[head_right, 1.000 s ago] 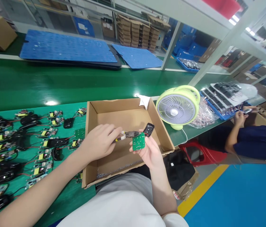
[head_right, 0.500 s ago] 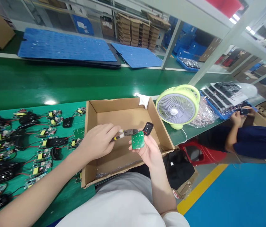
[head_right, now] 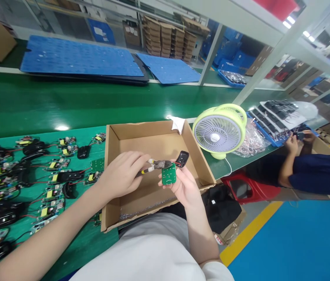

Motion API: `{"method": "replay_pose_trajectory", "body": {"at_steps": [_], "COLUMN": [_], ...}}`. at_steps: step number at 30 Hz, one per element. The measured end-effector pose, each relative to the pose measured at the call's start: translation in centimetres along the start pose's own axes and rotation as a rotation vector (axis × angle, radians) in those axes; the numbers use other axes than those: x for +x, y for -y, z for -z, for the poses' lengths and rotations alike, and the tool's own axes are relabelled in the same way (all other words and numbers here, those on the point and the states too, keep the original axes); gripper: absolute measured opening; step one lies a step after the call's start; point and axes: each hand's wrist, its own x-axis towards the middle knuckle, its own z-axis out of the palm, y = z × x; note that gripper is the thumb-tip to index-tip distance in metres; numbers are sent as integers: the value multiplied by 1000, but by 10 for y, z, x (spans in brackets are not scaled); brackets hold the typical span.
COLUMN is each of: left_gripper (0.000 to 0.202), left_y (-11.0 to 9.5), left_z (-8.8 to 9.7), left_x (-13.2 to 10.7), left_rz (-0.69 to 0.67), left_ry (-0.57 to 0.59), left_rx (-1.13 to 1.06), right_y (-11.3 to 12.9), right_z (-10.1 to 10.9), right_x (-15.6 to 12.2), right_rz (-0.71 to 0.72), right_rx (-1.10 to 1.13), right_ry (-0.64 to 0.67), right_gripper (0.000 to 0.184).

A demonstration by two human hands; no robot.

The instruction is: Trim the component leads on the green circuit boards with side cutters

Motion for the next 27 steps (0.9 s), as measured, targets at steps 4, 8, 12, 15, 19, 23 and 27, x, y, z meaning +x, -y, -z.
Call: {"method": "replay_pose_trajectory", "body": {"at_steps": [4,8,12,15,19,23,27], "left_gripper": [44,43,43,42,43,41,37], "left_y": [0,1,1,0,-1,0,0], "left_z": [1,2,2,2,2,1,1], "left_x": [1,1,1,2,2,1,1], "left_rz": [-8,-19,-50,-58,-64,-67,-66], "left_ry": [-12,-26,-26,-23,-23,-21,-12], "left_rx": [-5,-12,-18,-16,-12,-10,2], "right_y": [-1,-2,-5,-5,-5,-5,-5], "right_z": [1,3,5,6,5,3,2], "right_x": [1,2,3,3,3,4,5], "right_rz": [2,13,39,37,30,35,43], "right_rx": [7,6,-13,-29,-24,1,3], "right_ry": [19,17,-1,-1,2,-4,-19], "right_gripper": [37,35,31,29,32,39,41]}}
